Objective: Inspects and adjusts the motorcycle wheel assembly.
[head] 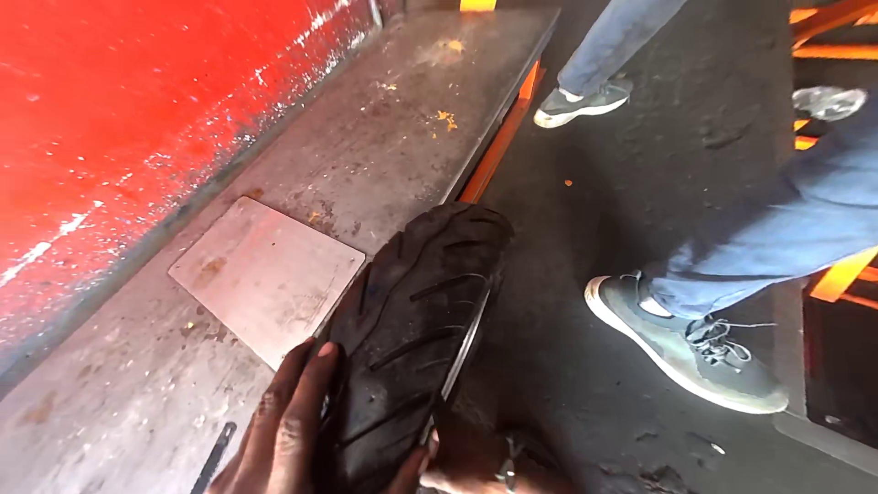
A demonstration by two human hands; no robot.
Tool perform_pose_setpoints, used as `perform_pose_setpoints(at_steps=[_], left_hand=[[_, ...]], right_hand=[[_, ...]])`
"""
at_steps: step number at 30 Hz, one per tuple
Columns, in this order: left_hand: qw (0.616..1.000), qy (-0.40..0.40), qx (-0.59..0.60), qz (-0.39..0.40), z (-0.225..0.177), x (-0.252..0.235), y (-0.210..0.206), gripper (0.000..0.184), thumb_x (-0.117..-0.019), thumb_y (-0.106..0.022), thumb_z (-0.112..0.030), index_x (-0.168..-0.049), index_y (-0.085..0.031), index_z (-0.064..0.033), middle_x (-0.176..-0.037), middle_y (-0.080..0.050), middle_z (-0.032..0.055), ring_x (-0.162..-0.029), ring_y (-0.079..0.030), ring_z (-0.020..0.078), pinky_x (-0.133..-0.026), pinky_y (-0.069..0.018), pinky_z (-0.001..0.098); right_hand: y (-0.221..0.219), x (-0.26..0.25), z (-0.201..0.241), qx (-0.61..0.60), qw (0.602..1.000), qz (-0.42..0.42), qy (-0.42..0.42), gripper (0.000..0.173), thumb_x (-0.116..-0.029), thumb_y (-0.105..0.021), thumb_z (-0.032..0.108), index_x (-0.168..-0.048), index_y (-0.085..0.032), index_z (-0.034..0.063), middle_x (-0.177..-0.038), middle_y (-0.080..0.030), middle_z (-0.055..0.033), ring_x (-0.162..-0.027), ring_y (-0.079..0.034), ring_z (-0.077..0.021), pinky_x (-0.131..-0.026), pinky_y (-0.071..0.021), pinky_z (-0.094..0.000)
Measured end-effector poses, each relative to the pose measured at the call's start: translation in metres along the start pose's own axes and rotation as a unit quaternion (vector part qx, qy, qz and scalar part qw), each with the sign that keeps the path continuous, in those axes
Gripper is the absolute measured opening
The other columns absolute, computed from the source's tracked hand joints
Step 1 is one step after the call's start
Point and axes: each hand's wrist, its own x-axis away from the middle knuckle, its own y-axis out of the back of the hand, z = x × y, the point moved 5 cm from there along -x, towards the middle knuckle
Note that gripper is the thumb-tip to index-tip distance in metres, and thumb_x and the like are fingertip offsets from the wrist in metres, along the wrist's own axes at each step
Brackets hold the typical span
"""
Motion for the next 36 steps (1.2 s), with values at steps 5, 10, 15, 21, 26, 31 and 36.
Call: perform_pose_setpoints(at_steps=[5, 10, 15, 21, 26, 31, 36], left_hand=[[1.0, -0.002, 0.013, -0.007, 0.0, 0.005, 0.001, 0.098, -0.0793, -0.079, -0.061, -0.14, -0.05, 0.0104, -0.133, -0.057, 0.0386, -0.121, -0.063, 0.0347, -0.101, -0.0516, 0.0421], [1.0, -0.004, 0.007, -0.01, -0.002, 0.007, 0.0, 0.099, -0.0786, -0.079, -0.062, -0.14, -0.051, 0.0103, -0.132, -0.059, 0.0377, -0.12, -0.064, 0.0356, -0.099, -0.0525, 0.0446], [1.0, -0.006, 0.012, -0.006, -0.001, 0.009, 0.002, 0.099, -0.08, -0.077, -0.064, -0.142, -0.049, 0.0087, -0.135, -0.056, 0.0383, -0.122, -0.062, 0.0328, -0.1, -0.0511, 0.042], [1.0, -0.006, 0.022, -0.009, 0.004, 0.016, 0.004, 0.098, -0.0799, -0.078, -0.062, -0.141, -0.048, 0.0085, -0.136, -0.055, 0.0374, -0.127, -0.059, 0.0302, -0.105, -0.0471, 0.0398], [1.0, -0.004, 0.008, -0.011, 0.005, 0.021, 0.005, 0.098, -0.0798, -0.076, -0.065, -0.141, -0.048, 0.0069, -0.136, -0.056, 0.0368, -0.128, -0.059, 0.0317, -0.106, -0.0474, 0.0399], [1.0, 0.001, 0.014, -0.021, 0.006, 0.024, 0.005, 0.096, -0.0804, -0.076, -0.064, -0.141, -0.049, 0.0054, -0.136, -0.057, 0.0351, -0.129, -0.059, 0.0287, -0.105, -0.048, 0.0377], [0.999, 0.007, 0.038, -0.019, 0.01, 0.026, 0.006, 0.096, -0.0815, -0.077, -0.061, -0.143, -0.046, 0.0056, -0.138, -0.054, 0.0348, -0.13, -0.056, 0.0248, -0.108, -0.0449, 0.0348]], right_hand=[[0.027, -0.021, -0.029, 0.18, 0.982, -0.045, 0.032, 0.069, -0.0975, -0.059, 0.013, -0.159, -0.031, 0.0047, -0.134, -0.062, -0.025, -0.12, -0.063, -0.0369, -0.103, -0.0475, -0.0528], [0.014, -0.016, -0.027, -0.154, 0.979, -0.078, 0.113, 0.047, -0.0972, -0.064, 0.006, -0.142, -0.05, -0.0012, -0.124, -0.067, -0.0099, -0.092, -0.068, -0.0106, -0.085, -0.0563, -0.0265], [0.025, -0.014, -0.062, -0.598, 0.777, -0.185, 0.065, 0.018, -0.1012, -0.051, -0.004, -0.113, -0.064, -0.001, -0.087, -0.071, -0.0072, -0.074, -0.07, -0.0147, -0.07, -0.0606, -0.0284], [0.017, 0.006, -0.066, -0.675, 0.721, -0.155, 0.03, 0.023, -0.1052, -0.044, 0.0, -0.112, -0.066, 0.0038, -0.09, -0.073, -0.0107, -0.07, -0.071, -0.0163, -0.06, -0.0589, -0.0267], [0.017, 0.009, -0.058, -0.67, 0.73, -0.118, 0.059, 0.025, -0.105, -0.043, 0.002, -0.112, -0.067, 0.0027, -0.092, -0.074, -0.0134, -0.073, -0.073, -0.0189, -0.062, -0.0603, -0.0288], [0.011, 0.008, -0.057, -0.675, 0.728, -0.088, 0.077, 0.028, -0.1024, -0.043, -0.001, -0.113, -0.068, 0.0027, -0.094, -0.074, -0.0144, -0.075, -0.074, -0.0197, -0.063, -0.0614, -0.0294], [0.01, 0.004, -0.068, -0.663, 0.731, -0.161, 0.019, 0.023, -0.0993, -0.047, -0.008, -0.109, -0.065, 0.0021, -0.088, -0.073, -0.0114, -0.068, -0.071, -0.0167, -0.058, -0.0598, -0.0268]])
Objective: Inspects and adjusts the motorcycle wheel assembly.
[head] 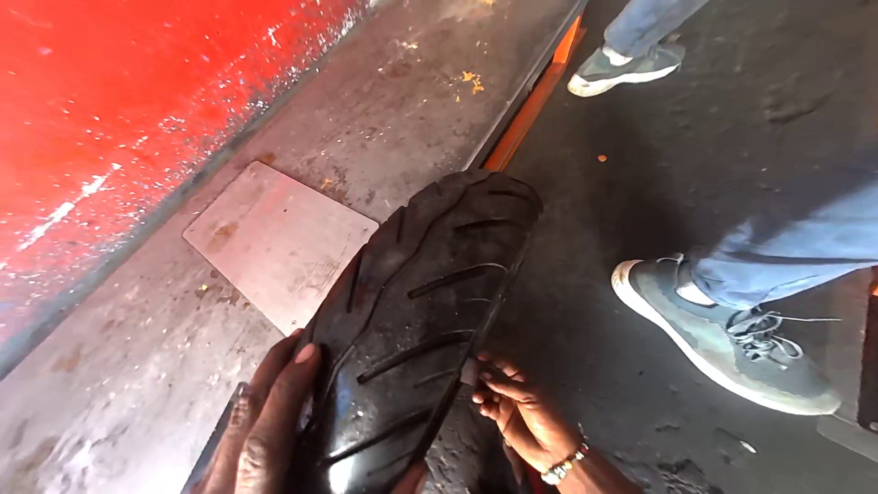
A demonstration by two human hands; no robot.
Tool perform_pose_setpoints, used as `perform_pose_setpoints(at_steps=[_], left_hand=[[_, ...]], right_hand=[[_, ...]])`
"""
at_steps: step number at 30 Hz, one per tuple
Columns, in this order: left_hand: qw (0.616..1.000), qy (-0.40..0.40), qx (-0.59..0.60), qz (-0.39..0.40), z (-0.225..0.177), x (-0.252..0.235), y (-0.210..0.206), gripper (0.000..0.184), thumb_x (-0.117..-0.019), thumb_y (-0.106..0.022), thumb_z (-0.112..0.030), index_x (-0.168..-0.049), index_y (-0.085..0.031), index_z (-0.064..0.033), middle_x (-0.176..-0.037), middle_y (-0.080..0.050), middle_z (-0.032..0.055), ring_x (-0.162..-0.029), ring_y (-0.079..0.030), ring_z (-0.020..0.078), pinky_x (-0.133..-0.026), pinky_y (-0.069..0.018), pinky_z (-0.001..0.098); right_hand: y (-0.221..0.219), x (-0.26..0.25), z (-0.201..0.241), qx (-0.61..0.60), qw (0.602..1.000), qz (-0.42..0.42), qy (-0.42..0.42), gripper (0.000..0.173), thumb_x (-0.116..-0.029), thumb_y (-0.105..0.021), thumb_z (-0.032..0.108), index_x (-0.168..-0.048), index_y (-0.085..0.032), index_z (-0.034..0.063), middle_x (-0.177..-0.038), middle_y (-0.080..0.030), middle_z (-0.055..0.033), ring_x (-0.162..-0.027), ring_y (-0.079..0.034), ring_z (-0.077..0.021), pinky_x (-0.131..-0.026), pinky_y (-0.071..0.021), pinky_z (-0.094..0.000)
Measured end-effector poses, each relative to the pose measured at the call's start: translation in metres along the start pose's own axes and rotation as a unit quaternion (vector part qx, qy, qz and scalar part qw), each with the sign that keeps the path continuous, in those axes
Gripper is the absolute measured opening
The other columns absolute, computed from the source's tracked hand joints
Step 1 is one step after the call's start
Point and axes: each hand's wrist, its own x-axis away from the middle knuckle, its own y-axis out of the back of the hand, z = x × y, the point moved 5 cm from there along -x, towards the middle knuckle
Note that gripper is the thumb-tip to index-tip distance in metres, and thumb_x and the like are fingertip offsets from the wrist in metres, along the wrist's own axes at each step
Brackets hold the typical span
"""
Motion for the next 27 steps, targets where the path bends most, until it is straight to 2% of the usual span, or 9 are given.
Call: perform_pose_setpoints(at_steps=[3, 8, 14, 16, 19, 22, 24, 27], left_hand=[[1.0, -0.013, 0.004, -0.004, 0.004, 0.004, 0.001, 0.096, -0.0809, -0.077, -0.061, -0.142, -0.047, 0.0072, -0.137, -0.055, 0.0351, -0.13, -0.056, 0.0252, -0.11, -0.0438, 0.035], [1.0, -0.024, 0.005, -0.011, 0.003, 0.006, 0.001, 0.096, -0.0805, -0.078, -0.057, -0.139, -0.046, 0.0117, -0.136, -0.054, 0.0381, -0.129, -0.056, 0.0295, -0.11, -0.0431, 0.0373], [1.0, -0.011, 0.006, -0.007, 0.002, 0.007, 0.003, 0.097, -0.0793, -0.08, -0.055, -0.138, -0.046, 0.0142, -0.137, -0.053, 0.0387, -0.131, -0.055, 0.0298, -0.113, -0.0402, 0.0359], [1.0, -0.003, 0.001, -0.008, -0.001, 0.006, 0.003, 0.096, -0.0787, -0.08, -0.054, -0.136, -0.047, 0.0146, -0.135, -0.054, 0.0387, -0.131, -0.055, 0.0299, -0.113, -0.0403, 0.0352], [1.0, 0.003, -0.003, -0.011, -0.004, 0.005, 0.004, 0.094, -0.0802, -0.08, -0.056, -0.137, -0.048, 0.0118, -0.135, -0.056, 0.0361, -0.132, -0.055, 0.0274, -0.114, -0.0402, 0.0341], [1.0, -0.009, 0.015, -0.01, 0.0, 0.005, 0.003, 0.097, -0.0799, -0.08, -0.054, -0.139, -0.046, 0.0136, -0.137, -0.053, 0.0379, -0.133, -0.054, 0.0276, -0.114, -0.0397, 0.0347], [1.0, -0.013, 0.022, -0.008, 0.002, 0.005, 0.002, 0.098, -0.08, -0.079, -0.055, -0.14, -0.044, 0.0133, -0.138, -0.053, 0.0371, -0.134, -0.053, 0.0257, -0.115, -0.0383, 0.0335], [1.0, -0.017, 0.008, -0.008, 0.001, 0.005, 0.003, 0.095, -0.0813, -0.078, -0.057, -0.14, -0.047, 0.0106, -0.136, -0.055, 0.036, -0.132, -0.055, 0.027, -0.113, -0.041, 0.0346]], right_hand=[[0.005, 0.002, -0.007, 0.037, 0.994, -0.096, -0.022, 0.017, -0.1025, -0.045, -0.006, -0.112, -0.058, 0.0015, -0.08, -0.07, -0.0091, -0.063, -0.068, -0.0155, -0.055, -0.0572, -0.0259], [-0.001, 0.005, -0.024, 0.081, 0.99, -0.101, -0.062, 0.017, -0.1044, -0.043, -0.004, -0.116, -0.053, 0.0031, -0.082, -0.07, -0.0094, -0.062, -0.069, -0.0164, -0.054, -0.0571, -0.0262], [-0.005, -0.001, -0.016, 0.08, 0.99, -0.114, 0.012, 0.024, -0.1011, -0.047, -0.009, -0.119, -0.061, -0.002, -0.09, -0.071, -0.0094, -0.072, -0.071, -0.0171, -0.067, -0.0615, -0.0306], [-0.006, -0.002, -0.013, 0.089, 0.99, -0.104, 0.041, 0.021, -0.0985, -0.051, -0.012, -0.113, -0.063, -0.003, -0.091, -0.071, -0.0091, -0.075, -0.071, -0.0158, -0.07, -0.0617, -0.0287], [-0.008, -0.003, -0.011, 0.106, 0.987, -0.099, 0.064, 0.017, -0.0942, -0.055, -0.016, -0.097, -0.064, -0.0022, -0.087, -0.072, -0.0078, -0.076, -0.071, -0.0138, -0.074, -0.0617, -0.0264], [-0.011, -0.002, -0.01, 0.104, 0.988, -0.087, 0.07, 0.018, -0.0905, -0.057, -0.019, -0.093, -0.064, -0.0023, -0.09, -0.074, -0.0078, -0.078, -0.073, -0.0132, -0.077, -0.0623, -0.0264], [-0.012, -0.003, -0.011, 0.078, 0.992, -0.084, 0.047, 0.016, -0.0941, -0.055, -0.017, -0.095, -0.062, -0.0025, -0.088, -0.074, -0.0093, -0.076, -0.073, -0.0158, -0.075, -0.0633, -0.0285], [-0.014, -0.004, -0.012, 0.056, 0.995, -0.08, -0.008, 0.008, -0.1038, -0.049, -0.004, -0.107, -0.055, -0.0019, -0.086, -0.071, -0.0132, -0.068, -0.073, -0.0213, -0.063, -0.0633, -0.032]])
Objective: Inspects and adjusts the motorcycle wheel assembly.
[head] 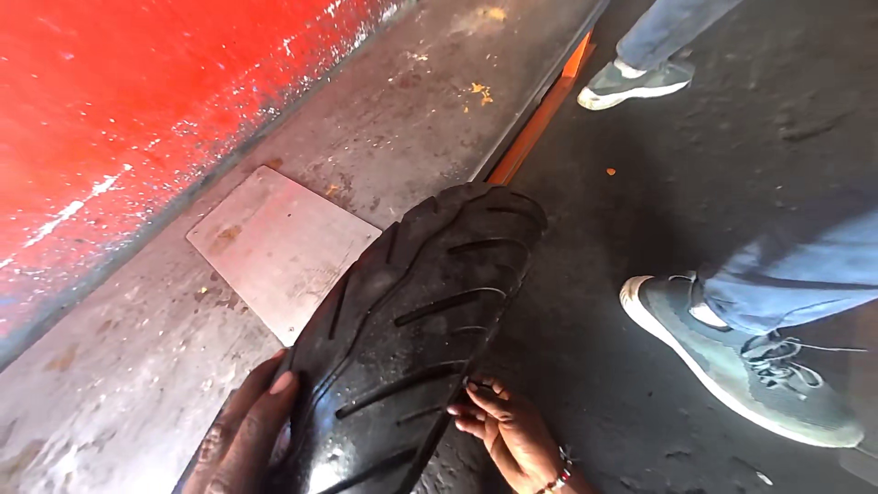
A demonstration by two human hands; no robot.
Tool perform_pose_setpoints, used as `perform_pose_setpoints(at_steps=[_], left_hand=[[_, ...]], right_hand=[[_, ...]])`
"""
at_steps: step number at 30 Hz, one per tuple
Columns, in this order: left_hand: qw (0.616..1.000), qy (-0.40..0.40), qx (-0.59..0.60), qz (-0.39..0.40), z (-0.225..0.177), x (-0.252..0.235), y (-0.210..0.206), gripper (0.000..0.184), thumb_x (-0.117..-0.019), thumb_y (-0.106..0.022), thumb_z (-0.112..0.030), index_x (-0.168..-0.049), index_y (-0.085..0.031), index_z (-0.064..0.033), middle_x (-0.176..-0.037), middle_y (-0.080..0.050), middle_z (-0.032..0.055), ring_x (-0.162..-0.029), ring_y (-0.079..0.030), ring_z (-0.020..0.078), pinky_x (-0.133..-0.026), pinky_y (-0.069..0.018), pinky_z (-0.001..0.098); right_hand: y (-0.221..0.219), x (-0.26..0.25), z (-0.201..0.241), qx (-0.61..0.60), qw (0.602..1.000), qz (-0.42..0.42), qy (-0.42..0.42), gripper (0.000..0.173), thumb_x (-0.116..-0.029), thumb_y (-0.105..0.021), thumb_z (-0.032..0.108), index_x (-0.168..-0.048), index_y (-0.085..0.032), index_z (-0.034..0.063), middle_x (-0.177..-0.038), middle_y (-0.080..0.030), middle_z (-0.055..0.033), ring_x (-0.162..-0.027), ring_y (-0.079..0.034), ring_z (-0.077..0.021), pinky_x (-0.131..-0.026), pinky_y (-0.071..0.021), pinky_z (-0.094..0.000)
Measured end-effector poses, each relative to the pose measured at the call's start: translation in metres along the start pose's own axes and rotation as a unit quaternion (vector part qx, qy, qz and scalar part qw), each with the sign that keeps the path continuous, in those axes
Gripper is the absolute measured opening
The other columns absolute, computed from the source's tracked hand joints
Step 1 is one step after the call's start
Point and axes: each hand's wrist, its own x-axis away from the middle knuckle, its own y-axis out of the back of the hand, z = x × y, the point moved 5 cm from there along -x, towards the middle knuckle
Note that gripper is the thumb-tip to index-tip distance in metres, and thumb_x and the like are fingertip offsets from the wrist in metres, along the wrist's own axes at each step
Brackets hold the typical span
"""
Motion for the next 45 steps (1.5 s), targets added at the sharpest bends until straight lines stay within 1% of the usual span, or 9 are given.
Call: perform_pose_setpoints(at_steps=[9, 17, 21, 27, 30, 34, 38, 43, 45], left_hand=[[1.0, 0.028, -0.012, 0.001, -0.001, -0.001, 0.001, 0.094, -0.0821, -0.077, -0.058, -0.141, -0.047, 0.0083, -0.138, -0.055, 0.0347, -0.131, -0.056, 0.0242, -0.111, -0.0429, 0.0332], [0.999, 0.04, -0.007, -0.003, 0.0, -0.002, 0.001, 0.093, -0.081, -0.078, -0.056, -0.14, -0.048, 0.0095, -0.139, -0.055, 0.0347, -0.132, -0.056, 0.0242, -0.111, -0.0431, 0.0319], [0.999, 0.043, -0.005, 0.002, 0.0, -0.004, 0.002, 0.095, -0.0817, -0.077, -0.057, -0.139, -0.047, 0.0118, -0.137, -0.055, 0.0363, -0.131, -0.056, 0.0242, -0.11, -0.0441, 0.0323], [0.998, 0.057, -0.026, 0.009, 0.002, -0.002, -0.001, 0.1, -0.079, -0.079, -0.06, -0.137, -0.047, 0.0144, -0.133, -0.057, 0.0366, -0.13, -0.057, 0.0253, -0.108, -0.046, 0.0354], [0.999, 0.047, -0.027, 0.006, 0.001, -0.003, -0.001, 0.099, -0.0793, -0.079, -0.062, -0.137, -0.049, 0.0133, -0.133, -0.058, 0.0349, -0.13, -0.057, 0.0239, -0.109, -0.0457, 0.0342], [0.999, 0.049, -0.018, -0.001, 0.001, -0.003, -0.001, 0.098, -0.0769, -0.082, -0.058, -0.136, -0.05, 0.0135, -0.132, -0.058, 0.0354, -0.128, -0.058, 0.0258, -0.108, -0.0467, 0.0357], [1.0, 0.028, 0.003, -0.005, 0.004, -0.001, 0.0, 0.098, -0.0816, -0.077, -0.061, -0.142, -0.046, 0.0089, -0.14, -0.054, 0.0341, -0.134, -0.054, 0.0224, -0.113, -0.042, 0.0328], [1.0, 0.017, 0.013, -0.005, 0.005, -0.003, 0.0, 0.096, -0.0813, -0.078, -0.059, -0.14, -0.046, 0.011, -0.137, -0.054, 0.0353, -0.132, -0.053, 0.0227, -0.112, -0.0401, 0.0326], [1.0, 0.011, 0.011, 0.003, 0.004, -0.003, 0.0, 0.096, -0.082, -0.077, -0.057, -0.14, -0.045, 0.012, -0.137, -0.054, 0.036, -0.132, -0.053, 0.0231, -0.112, -0.0397, 0.0318]], right_hand=[[-0.007, -0.002, 0.0, 0.025, 0.999, 0.034, -0.026, 0.02, -0.1093, -0.043, 0.009, -0.121, -0.058, 0.0019, -0.087, -0.07, -0.0135, -0.058, -0.068, -0.0184, -0.046, -0.0559, -0.0266], [-0.003, -0.018, 0.008, 0.21, 0.967, 0.016, 0.141, 0.021, -0.1024, -0.051, -0.002, -0.12, -0.063, -0.0027, -0.101, -0.068, -0.0075, -0.086, -0.069, -0.0104, -0.074, -0.059, -0.0251], [-0.009, -0.009, 0.016, 0.504, 0.717, 0.067, 0.477, 0.029, -0.0974, -0.053, 0.005, -0.115, -0.075, 0.0031, -0.112, -0.075, -0.0104, -0.108, -0.069, -0.0161, -0.098, -0.0534, -0.0341], [-0.024, -0.024, 0.014, 0.642, 0.364, 0.061, 0.672, 0.03, -0.0832, -0.063, 0.008, -0.108, -0.079, 0.0156, -0.119, -0.075, -0.0008, -0.105, -0.069, -0.0259, -0.084, -0.0535, -0.0405], [-0.023, -0.018, 0.001, 0.661, 0.429, 0.089, 0.609, 0.04, -0.0785, -0.064, 0.006, -0.116, -0.077, 0.0098, -0.121, -0.074, -0.0071, -0.1, -0.072, -0.0272, -0.081, -0.057, -0.0439], [-0.031, 0.002, -0.005, 0.592, 0.701, 0.252, 0.309, 0.039, -0.1021, -0.047, 0.005, -0.137, -0.062, -0.0012, -0.13, -0.067, -0.0196, -0.104, -0.07, -0.0255, -0.094, -0.0556, -0.0407], [-0.015, -0.024, 0.009, 0.675, 0.472, 0.12, 0.553, 0.048, -0.0767, -0.065, 0.003, -0.123, -0.075, 0.0131, -0.115, -0.076, -0.0085, -0.081, -0.074, -0.0279, -0.068, -0.0589, -0.0441], [-0.024, -0.001, -0.007, 0.603, 0.712, 0.293, 0.209, 0.057, -0.0972, -0.055, 0.002, -0.153, -0.045, 0.0035, -0.155, -0.047, -0.0179, -0.123, -0.061, -0.0232, -0.103, -0.05, -0.0359], [-0.022, -0.005, 0.001, 0.672, 0.632, 0.273, 0.274, 0.056, -0.0943, -0.057, 0.001, -0.15, -0.053, 0.0064, -0.15, -0.055, -0.0172, -0.122, -0.065, -0.0295, -0.1, -0.0525, -0.047]])
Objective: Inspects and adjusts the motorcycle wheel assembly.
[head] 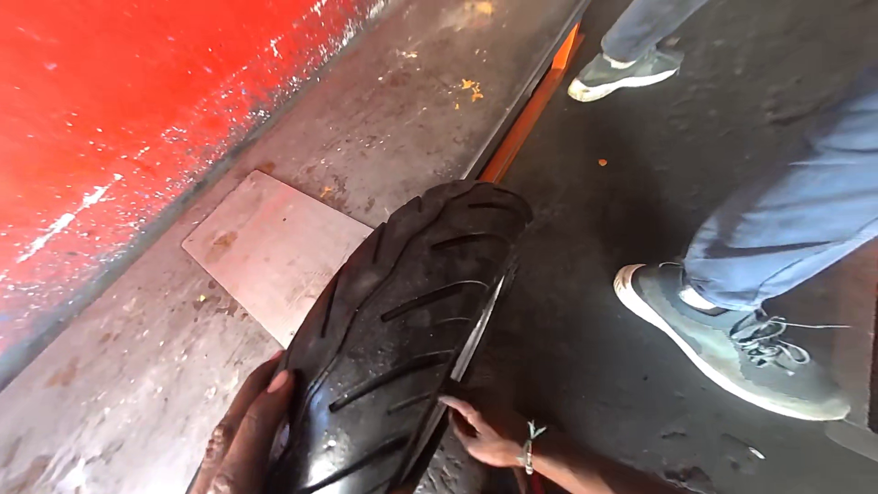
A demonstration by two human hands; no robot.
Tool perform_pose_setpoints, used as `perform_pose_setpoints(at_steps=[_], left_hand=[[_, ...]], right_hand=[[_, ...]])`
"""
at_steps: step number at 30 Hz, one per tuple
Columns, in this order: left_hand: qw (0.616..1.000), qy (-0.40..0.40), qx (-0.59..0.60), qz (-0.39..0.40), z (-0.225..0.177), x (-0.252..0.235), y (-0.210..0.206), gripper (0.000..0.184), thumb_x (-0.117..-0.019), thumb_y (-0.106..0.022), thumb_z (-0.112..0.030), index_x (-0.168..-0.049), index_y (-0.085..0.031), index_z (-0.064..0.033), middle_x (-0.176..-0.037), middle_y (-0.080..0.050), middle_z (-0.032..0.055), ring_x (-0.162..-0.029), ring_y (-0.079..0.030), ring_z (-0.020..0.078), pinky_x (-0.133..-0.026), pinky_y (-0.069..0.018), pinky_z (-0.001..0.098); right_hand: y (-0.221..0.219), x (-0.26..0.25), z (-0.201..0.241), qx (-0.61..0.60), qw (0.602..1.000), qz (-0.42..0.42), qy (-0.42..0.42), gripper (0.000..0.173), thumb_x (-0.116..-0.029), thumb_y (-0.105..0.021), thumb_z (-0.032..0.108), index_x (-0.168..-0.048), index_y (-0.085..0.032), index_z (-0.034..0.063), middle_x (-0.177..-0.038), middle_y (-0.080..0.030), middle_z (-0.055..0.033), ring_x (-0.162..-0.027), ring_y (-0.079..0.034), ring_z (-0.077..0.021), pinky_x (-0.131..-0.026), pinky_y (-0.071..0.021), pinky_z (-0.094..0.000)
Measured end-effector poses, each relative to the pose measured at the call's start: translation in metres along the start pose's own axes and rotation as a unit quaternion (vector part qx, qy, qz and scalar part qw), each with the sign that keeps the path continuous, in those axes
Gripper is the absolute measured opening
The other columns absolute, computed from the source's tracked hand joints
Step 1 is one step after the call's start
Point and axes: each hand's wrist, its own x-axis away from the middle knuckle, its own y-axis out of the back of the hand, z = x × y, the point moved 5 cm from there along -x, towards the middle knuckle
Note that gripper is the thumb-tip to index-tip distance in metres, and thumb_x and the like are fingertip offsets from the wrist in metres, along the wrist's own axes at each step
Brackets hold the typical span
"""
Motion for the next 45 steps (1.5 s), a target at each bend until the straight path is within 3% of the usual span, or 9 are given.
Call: perform_pose_setpoints(at_steps=[3, 8, 13, 17, 20, 24, 32, 41, 45], left_hand=[[1.0, 0.004, -0.005, 0.004, -0.002, 0.001, 0.0, 0.097, -0.0822, -0.077, -0.058, -0.139, -0.045, 0.0129, -0.136, -0.054, 0.0374, -0.132, -0.053, 0.0235, -0.112, -0.039, 0.031], [1.0, 0.004, 0.009, -0.013, 0.001, 0.002, -0.001, 0.097, -0.0807, -0.08, -0.059, -0.142, -0.046, 0.0088, -0.139, -0.055, 0.0328, -0.135, -0.053, 0.0224, -0.114, -0.0408, 0.0337], [0.999, 0.023, 0.032, 0.012, -0.007, 0.0, -0.001, 0.097, -0.0811, -0.08, -0.048, -0.138, -0.041, 0.0209, -0.137, -0.049, 0.0417, -0.132, -0.051, 0.0229, -0.112, -0.0382, 0.0282], [0.999, 0.01, 0.026, -0.019, -0.004, 0.002, -0.001, 0.096, -0.0808, -0.081, -0.054, -0.14, -0.046, 0.0124, -0.139, -0.054, 0.0341, -0.134, -0.053, 0.0208, -0.113, -0.041, 0.0308], [0.999, 0.021, 0.025, -0.006, -0.007, 0.0, -0.001, 0.097, -0.0808, -0.08, -0.052, -0.138, -0.045, 0.0178, -0.137, -0.052, 0.0388, -0.133, -0.052, 0.0226, -0.114, -0.0388, 0.0301], [1.0, 0.02, 0.01, -0.001, -0.008, 0.001, -0.001, 0.098, -0.0806, -0.079, -0.054, -0.137, -0.045, 0.0182, -0.137, -0.052, 0.0401, -0.134, -0.052, 0.0255, -0.114, -0.0373, 0.031], [1.0, -0.006, 0.004, -0.016, -0.005, 0.007, -0.002, 0.096, -0.0808, -0.079, -0.058, -0.141, -0.047, 0.0102, -0.138, -0.055, 0.0327, -0.135, -0.053, 0.0232, -0.115, -0.0399, 0.0337], [1.0, 0.007, -0.003, -0.014, -0.006, 0.006, 0.0, 0.095, -0.082, -0.077, -0.057, -0.138, -0.047, 0.0141, -0.137, -0.053, 0.0373, -0.135, -0.052, 0.0233, -0.115, -0.0367, 0.0305], [1.0, 0.015, 0.02, -0.019, -0.005, 0.007, -0.002, 0.096, -0.0811, -0.079, -0.057, -0.139, -0.046, 0.0131, -0.139, -0.053, 0.0362, -0.134, -0.051, 0.0212, -0.114, -0.0369, 0.0301]], right_hand=[[0.005, -0.006, -0.016, 0.269, 0.942, -0.19, 0.07, 0.065, -0.0674, -0.078, 0.003, -0.131, -0.07, 0.0113, -0.124, -0.073, -0.0113, -0.091, -0.074, -0.035, -0.072, -0.0588, -0.0518], [-0.013, 0.004, 0.023, -0.211, 0.973, 0.023, -0.088, 0.06, -0.0962, -0.058, 0.003, -0.154, -0.042, 0.0031, -0.148, -0.052, -0.0187, -0.107, -0.067, -0.0214, -0.092, -0.0555, -0.0362], [0.007, -0.002, -0.027, 0.297, 0.933, -0.182, 0.089, 0.057, -0.0774, -0.072, 0.006, -0.134, -0.068, 0.0136, -0.13, -0.071, -0.0076, -0.096, -0.073, -0.0301, -0.076, -0.0582, -0.0461], [-0.011, 0.009, 0.02, -0.054, 0.994, 0.044, -0.082, 0.071, -0.0946, -0.061, 0.006, -0.16, -0.033, 0.0052, -0.165, -0.034, -0.0168, -0.13, -0.06, -0.0299, -0.104, -0.0504, -0.0456], [-0.003, 0.007, 0.016, -0.062, 0.995, 0.072, -0.036, 0.065, -0.0974, -0.058, 0.006, -0.158, -0.037, 0.0055, -0.158, -0.044, -0.0193, -0.123, -0.063, -0.0303, -0.101, -0.051, -0.0456], [0.005, -0.004, -0.01, 0.334, 0.912, -0.219, 0.092, 0.05, -0.0743, -0.075, 0.004, -0.124, -0.073, 0.008, -0.132, -0.07, -0.009, -0.101, -0.073, -0.0334, -0.076, -0.0596, -0.0476], [-0.003, 0.003, -0.002, 0.366, 0.874, -0.3, 0.11, 0.028, -0.0781, -0.072, 0.011, -0.105, -0.078, 0.0099, -0.109, -0.073, -0.0192, -0.099, -0.072, -0.0375, -0.081, -0.0587, -0.0496], [0.003, -0.001, -0.01, 0.345, 0.902, -0.227, 0.125, 0.055, -0.0666, -0.077, 0.012, -0.121, -0.072, 0.0008, -0.134, -0.067, -0.0143, -0.096, -0.073, -0.0309, -0.078, -0.0574, -0.0449], [-0.01, 0.007, 0.013, 0.012, 0.998, -0.009, -0.054, 0.065, -0.0942, -0.062, 0.01, -0.155, -0.041, -0.0006, -0.153, -0.051, -0.0196, -0.122, -0.064, -0.0329, -0.104, -0.0494, -0.0491]])
